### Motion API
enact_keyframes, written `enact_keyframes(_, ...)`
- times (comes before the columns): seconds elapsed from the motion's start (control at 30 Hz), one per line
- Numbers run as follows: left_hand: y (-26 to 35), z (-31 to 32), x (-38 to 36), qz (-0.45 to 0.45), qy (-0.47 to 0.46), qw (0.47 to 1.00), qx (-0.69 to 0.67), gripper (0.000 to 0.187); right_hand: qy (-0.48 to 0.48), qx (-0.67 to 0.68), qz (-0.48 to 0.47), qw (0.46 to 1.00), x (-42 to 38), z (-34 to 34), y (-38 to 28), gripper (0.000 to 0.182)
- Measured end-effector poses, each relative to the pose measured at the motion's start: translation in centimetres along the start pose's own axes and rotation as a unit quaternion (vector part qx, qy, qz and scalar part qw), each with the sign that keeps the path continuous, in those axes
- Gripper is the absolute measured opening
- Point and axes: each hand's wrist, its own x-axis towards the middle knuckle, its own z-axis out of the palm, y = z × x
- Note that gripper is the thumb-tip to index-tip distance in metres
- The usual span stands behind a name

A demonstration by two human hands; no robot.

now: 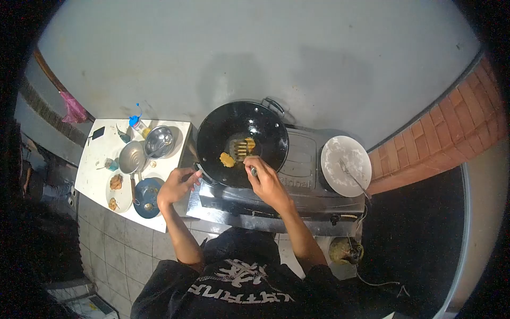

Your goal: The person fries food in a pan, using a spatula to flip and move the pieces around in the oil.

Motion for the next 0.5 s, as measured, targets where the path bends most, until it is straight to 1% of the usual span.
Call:
enact_keyframes(0.1,-0.2,0.1,0.2,0.001,0.001,1.0,0.004,0.045,0.006,0.0,0.032,0.999,0.2,-0.1,-0.2,0.02)
enact_keyframes(0.27,-0.6,0.3,0.5,0.001,0.005,1.0,-0.006,0.045,0.034,0.002,0.018,0.999,0.2,0.5,1.5,0.021)
enact_keyframes(0.5,-0.2,-0.2,0.3,0.003,0.001,1.0,-0.004,0.042,0.056,0.014,0.016,0.998,0.2,-0.1,1.6,0.02)
